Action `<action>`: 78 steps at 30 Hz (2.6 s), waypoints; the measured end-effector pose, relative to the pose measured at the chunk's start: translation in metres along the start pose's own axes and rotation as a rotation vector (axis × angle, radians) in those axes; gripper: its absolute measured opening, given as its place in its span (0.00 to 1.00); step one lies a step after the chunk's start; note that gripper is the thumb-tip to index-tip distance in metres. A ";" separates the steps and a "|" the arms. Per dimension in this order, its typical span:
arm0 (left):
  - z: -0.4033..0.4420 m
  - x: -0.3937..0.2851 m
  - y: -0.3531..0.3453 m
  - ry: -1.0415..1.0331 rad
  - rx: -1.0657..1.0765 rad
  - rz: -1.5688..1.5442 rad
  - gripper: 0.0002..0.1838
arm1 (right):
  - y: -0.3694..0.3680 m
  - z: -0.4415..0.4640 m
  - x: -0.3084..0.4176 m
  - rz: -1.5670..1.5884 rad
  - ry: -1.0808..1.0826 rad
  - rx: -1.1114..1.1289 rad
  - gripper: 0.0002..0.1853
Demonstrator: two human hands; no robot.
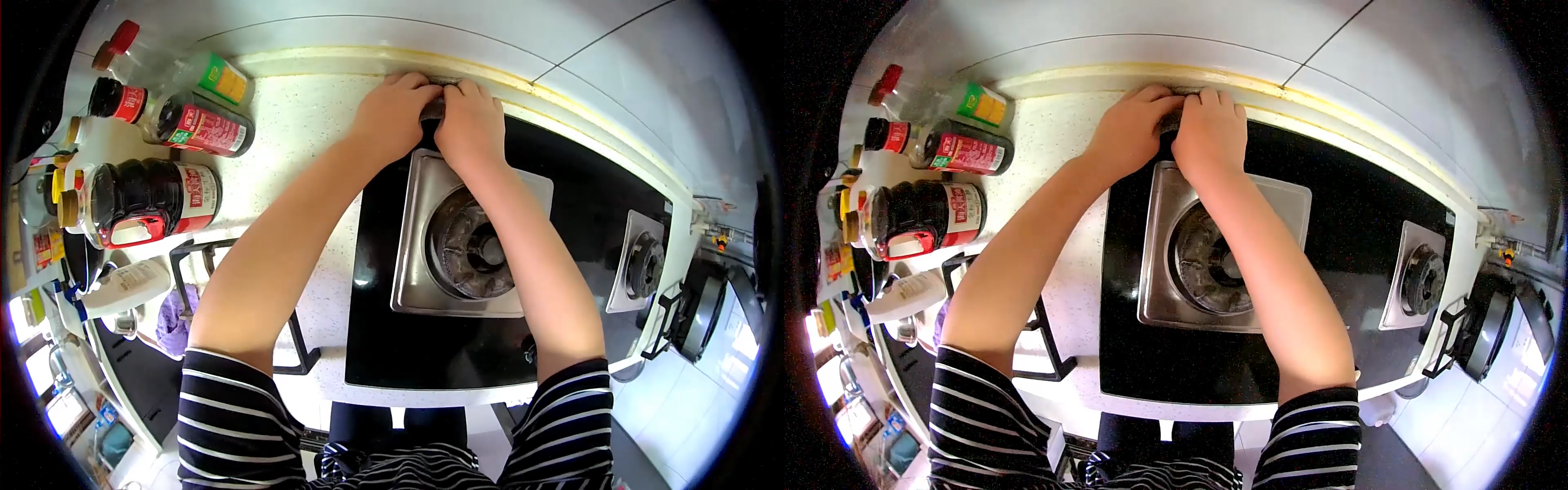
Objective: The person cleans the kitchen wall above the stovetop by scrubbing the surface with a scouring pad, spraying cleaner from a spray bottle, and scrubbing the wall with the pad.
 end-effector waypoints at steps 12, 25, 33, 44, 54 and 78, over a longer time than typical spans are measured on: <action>-0.045 0.046 0.034 0.119 -0.070 0.171 0.24 | -0.014 0.004 0.073 0.090 0.172 -0.001 0.13; -0.071 0.095 0.050 0.164 0.070 0.663 0.27 | -0.050 0.003 0.140 0.068 0.306 -0.266 0.13; -0.084 0.056 0.058 0.256 0.075 0.220 0.25 | -0.017 -0.004 0.125 0.008 0.360 0.130 0.16; -0.070 0.083 0.071 0.300 0.006 0.293 0.25 | -0.037 0.015 0.144 0.159 0.279 -0.016 0.15; -0.074 0.061 0.090 0.361 -0.653 0.044 0.23 | 0.020 0.019 0.149 0.342 0.555 -0.305 0.13; -0.047 0.086 0.035 0.654 -0.596 -0.936 0.36 | -0.007 0.054 0.127 0.054 0.885 -0.191 0.21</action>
Point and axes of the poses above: each hand's wrist, its own z-axis towards the middle knuckle, its own y-axis out of the back of the hand, x = y × z, the point moved 4 cm from there along z, towards the middle knuckle, and after that the axes turned 7 degrees about -y, right-handed, at the moved point
